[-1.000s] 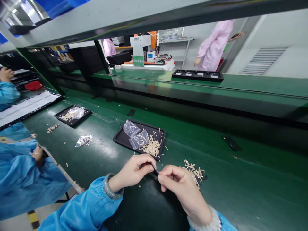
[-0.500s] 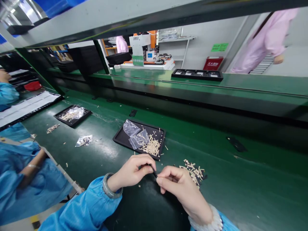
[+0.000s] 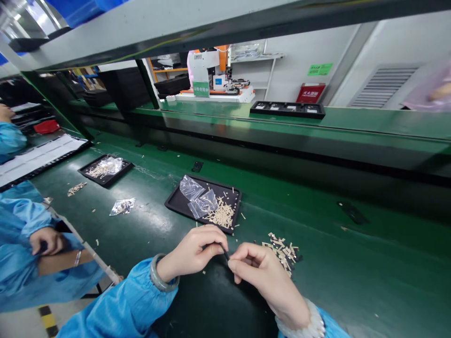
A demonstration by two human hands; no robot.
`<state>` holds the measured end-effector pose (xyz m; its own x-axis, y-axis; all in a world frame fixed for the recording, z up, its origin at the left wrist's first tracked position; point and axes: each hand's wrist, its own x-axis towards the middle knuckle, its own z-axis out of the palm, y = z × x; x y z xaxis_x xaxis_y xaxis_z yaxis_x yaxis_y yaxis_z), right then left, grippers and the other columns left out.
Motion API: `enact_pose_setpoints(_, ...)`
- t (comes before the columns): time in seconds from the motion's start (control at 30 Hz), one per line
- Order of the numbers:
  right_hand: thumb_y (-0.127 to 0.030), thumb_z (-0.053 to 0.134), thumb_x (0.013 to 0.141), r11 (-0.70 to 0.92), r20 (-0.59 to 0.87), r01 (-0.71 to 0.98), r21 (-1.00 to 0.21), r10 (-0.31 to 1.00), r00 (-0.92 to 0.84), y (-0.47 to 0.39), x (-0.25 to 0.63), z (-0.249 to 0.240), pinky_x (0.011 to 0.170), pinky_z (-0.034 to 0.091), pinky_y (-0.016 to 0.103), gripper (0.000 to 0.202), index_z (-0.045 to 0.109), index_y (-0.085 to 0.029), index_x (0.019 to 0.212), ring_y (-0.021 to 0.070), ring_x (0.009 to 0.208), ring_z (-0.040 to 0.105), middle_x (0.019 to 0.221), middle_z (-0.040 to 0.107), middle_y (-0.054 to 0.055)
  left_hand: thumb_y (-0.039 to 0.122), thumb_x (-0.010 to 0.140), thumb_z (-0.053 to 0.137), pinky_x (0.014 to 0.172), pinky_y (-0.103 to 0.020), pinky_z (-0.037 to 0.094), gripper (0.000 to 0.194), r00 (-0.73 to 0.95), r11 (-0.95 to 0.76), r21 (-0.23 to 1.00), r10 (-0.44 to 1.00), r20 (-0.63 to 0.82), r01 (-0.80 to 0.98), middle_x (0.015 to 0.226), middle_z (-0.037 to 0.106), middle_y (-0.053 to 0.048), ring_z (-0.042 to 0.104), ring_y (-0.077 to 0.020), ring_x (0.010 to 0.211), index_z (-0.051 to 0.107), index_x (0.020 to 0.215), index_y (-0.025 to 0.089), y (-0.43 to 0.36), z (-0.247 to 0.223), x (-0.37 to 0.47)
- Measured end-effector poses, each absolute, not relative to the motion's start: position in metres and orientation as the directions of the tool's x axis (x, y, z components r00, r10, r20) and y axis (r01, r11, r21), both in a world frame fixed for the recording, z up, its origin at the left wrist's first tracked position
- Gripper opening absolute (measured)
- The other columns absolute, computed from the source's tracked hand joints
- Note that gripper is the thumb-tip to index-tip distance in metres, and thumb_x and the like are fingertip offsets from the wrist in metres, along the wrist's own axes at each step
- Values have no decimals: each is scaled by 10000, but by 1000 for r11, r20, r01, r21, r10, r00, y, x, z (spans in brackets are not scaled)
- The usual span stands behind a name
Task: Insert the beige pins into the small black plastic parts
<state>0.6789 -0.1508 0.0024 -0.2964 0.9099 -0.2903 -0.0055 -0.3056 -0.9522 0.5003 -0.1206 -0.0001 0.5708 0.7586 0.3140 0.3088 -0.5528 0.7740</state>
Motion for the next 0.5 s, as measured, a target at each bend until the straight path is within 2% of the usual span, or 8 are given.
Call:
enact_pose_setpoints(0.07, -312, 692, 685, -303, -291, 8, -953, 904, -312, -149, 679, 0, 556, 355, 238, 227, 558, -170, 568, 97, 505, 471, 497, 544, -40, 144, 858, 469, 800, -254, 442, 166, 582, -590, 746, 738, 342, 310, 823, 647, -31, 575, -139, 815, 626, 810, 167, -121, -2, 501)
enact_pose_setpoints(0.17, -400, 632, 752, -328, -312, 2, -945, 899, -307, -146, 679, -3, 456, 313, 208, 267, 554, -168, 646, 67, 416, 425, 473, 516, -56, 126, 853, 465, 806, -268, 454, 175, 545, -618, 719, 740, 394, 319, 841, 650, -37, 579, -142, 832, 634, 829, 165, -120, -5, 502)
enact_pose_setpoints(0.27, -497, 531, 810, -366, -344, -37, -930, 902, -259, -146, 679, -4, 378, 269, 186, 323, 570, -177, 829, 54, 340, 399, 478, 542, -54, 124, 854, 470, 788, -270, 480, 179, 432, -588, 749, 787, 441, 306, 842, 655, -44, 592, -141, 829, 644, 835, 163, -120, -8, 503)
enact_pose_setpoints(0.33, -508, 526, 812, -385, -355, -81, -919, 901, -250, -148, 679, -4, 392, 334, 192, 348, 560, -192, 955, 68, 369, 477, 591, 621, -20, 145, 858, 483, 782, -267, 494, 171, 398, -587, 754, 793, 462, 294, 846, 659, -44, 601, -139, 827, 651, 835, 166, -120, -11, 503)
enact_pose_setpoints(0.4, -483, 582, 783, -391, -350, -103, -915, 894, -279, -147, 681, -5, 442, 408, 209, 340, 570, -194, 961, 91, 445, 554, 680, 656, 6, 147, 868, 470, 802, -263, 497, 187, 435, -629, 717, 759, 484, 300, 876, 658, -40, 603, -135, 852, 655, 857, 174, -120, -13, 504)
enact_pose_setpoints(0.5, -462, 642, 737, -301, -282, -51, -952, 930, -235, -133, 692, -11, 471, 452, 225, 320, 615, -161, 843, 119, 481, 580, 554, 622, 5, 137, 881, 426, 923, -296, 458, 250, 518, -676, 637, 720, 462, 371, 1126, 597, -51, 552, -151, 1040, 605, 1046, 196, -121, -17, 507)
